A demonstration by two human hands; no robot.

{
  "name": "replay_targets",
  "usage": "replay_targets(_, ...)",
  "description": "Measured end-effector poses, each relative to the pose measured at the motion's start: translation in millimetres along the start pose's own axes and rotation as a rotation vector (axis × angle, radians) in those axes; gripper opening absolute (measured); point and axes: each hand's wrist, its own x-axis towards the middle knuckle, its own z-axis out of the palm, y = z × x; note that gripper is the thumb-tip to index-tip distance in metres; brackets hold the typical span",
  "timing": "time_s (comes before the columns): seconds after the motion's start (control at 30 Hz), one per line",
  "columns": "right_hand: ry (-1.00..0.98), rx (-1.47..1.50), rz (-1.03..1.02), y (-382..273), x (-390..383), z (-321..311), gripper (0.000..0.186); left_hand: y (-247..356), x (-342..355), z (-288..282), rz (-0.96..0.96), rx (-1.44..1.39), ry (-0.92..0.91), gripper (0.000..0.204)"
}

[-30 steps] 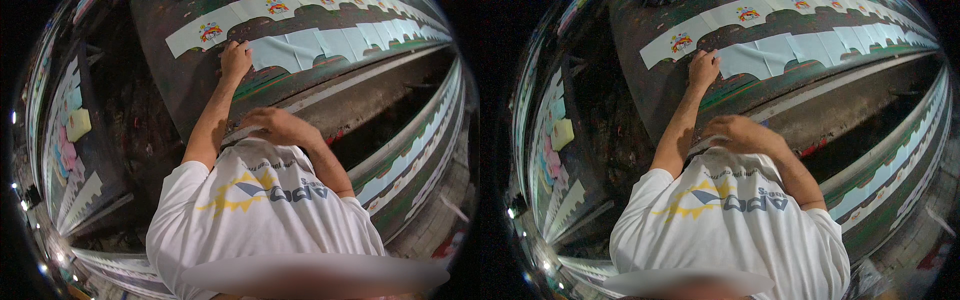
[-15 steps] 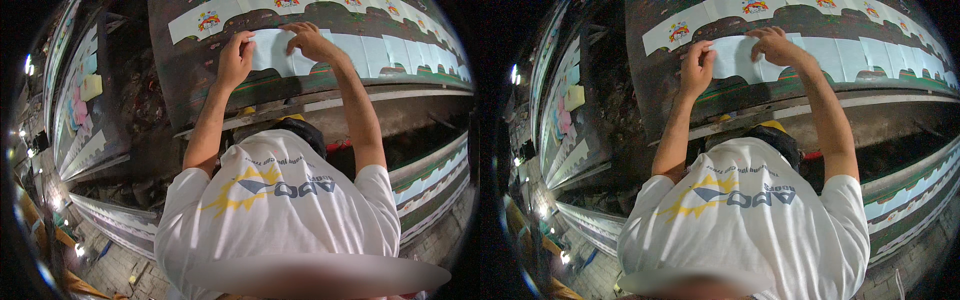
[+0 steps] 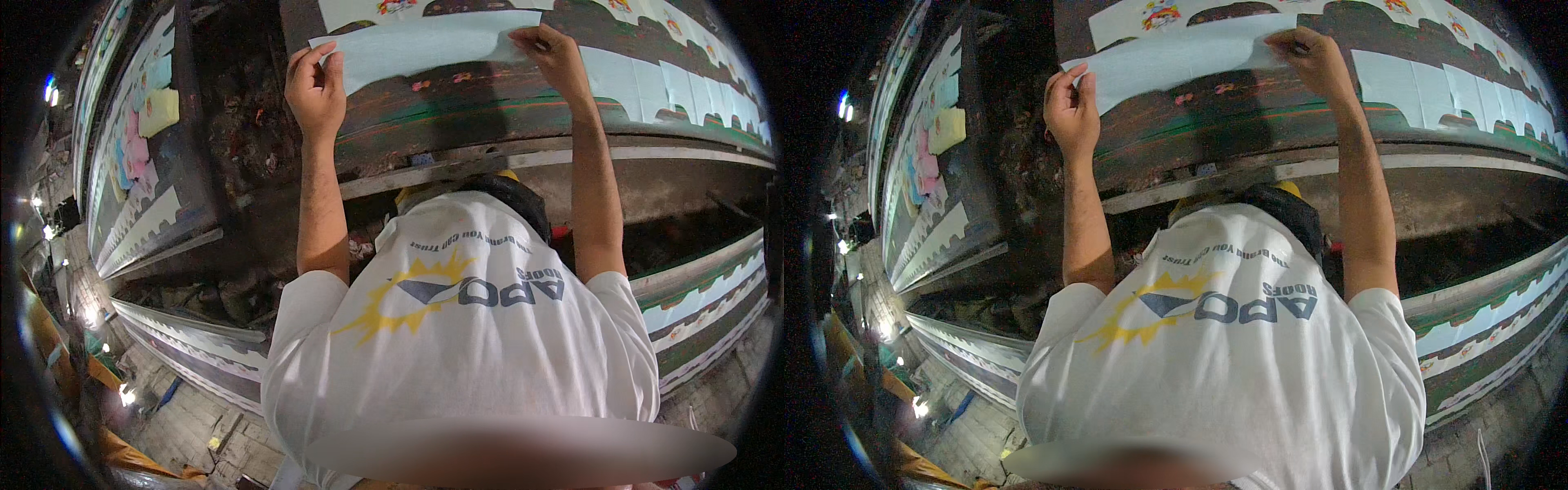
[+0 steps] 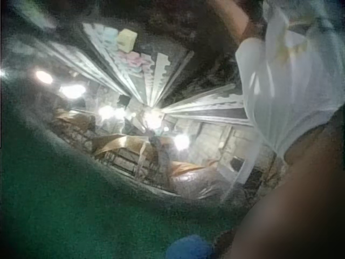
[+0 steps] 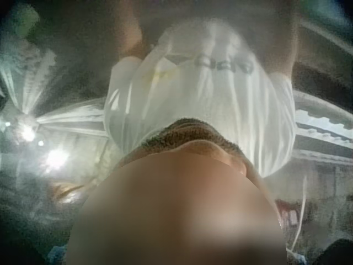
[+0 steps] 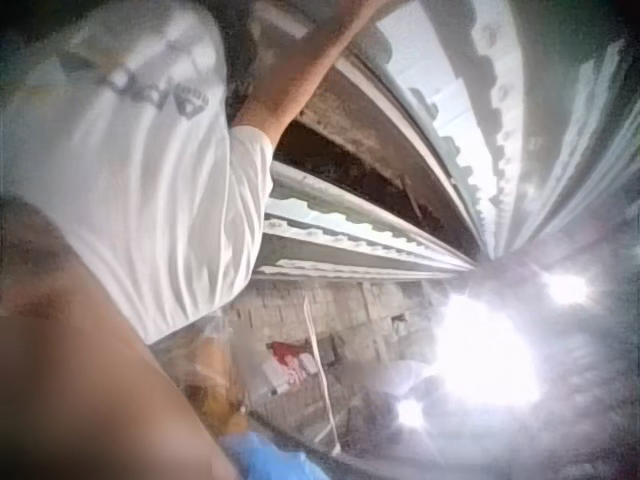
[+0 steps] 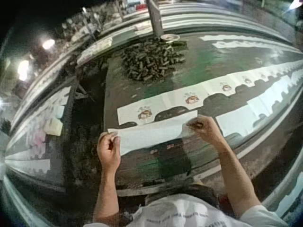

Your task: The person aligns and smooths a strip of patterned wallpaper onto a curved green surface. They repeatedly press and adjust the paper with both hands to ensure it adheres evenly along the edge.

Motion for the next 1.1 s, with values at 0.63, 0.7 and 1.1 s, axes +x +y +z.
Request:
replay_targets(0.63, -0.034, -0.200, 0.099, -5, 0, 98, 0.046, -111, -56, -28, -0.198, 0.173, -0.247, 0.021)
replay_targets(0.7, -0.042, -0.215, 0.115, -2, 1, 100, 0.047, -114, -57, -27, -0.180, 0.198, -0.245, 0.022)
replay_targets(1.1, -0.074, -0.091, 0.204, 0, 7, 104, 0.046, -121, -59, -27, -0.144, 0.218, -0.283, 0.021)
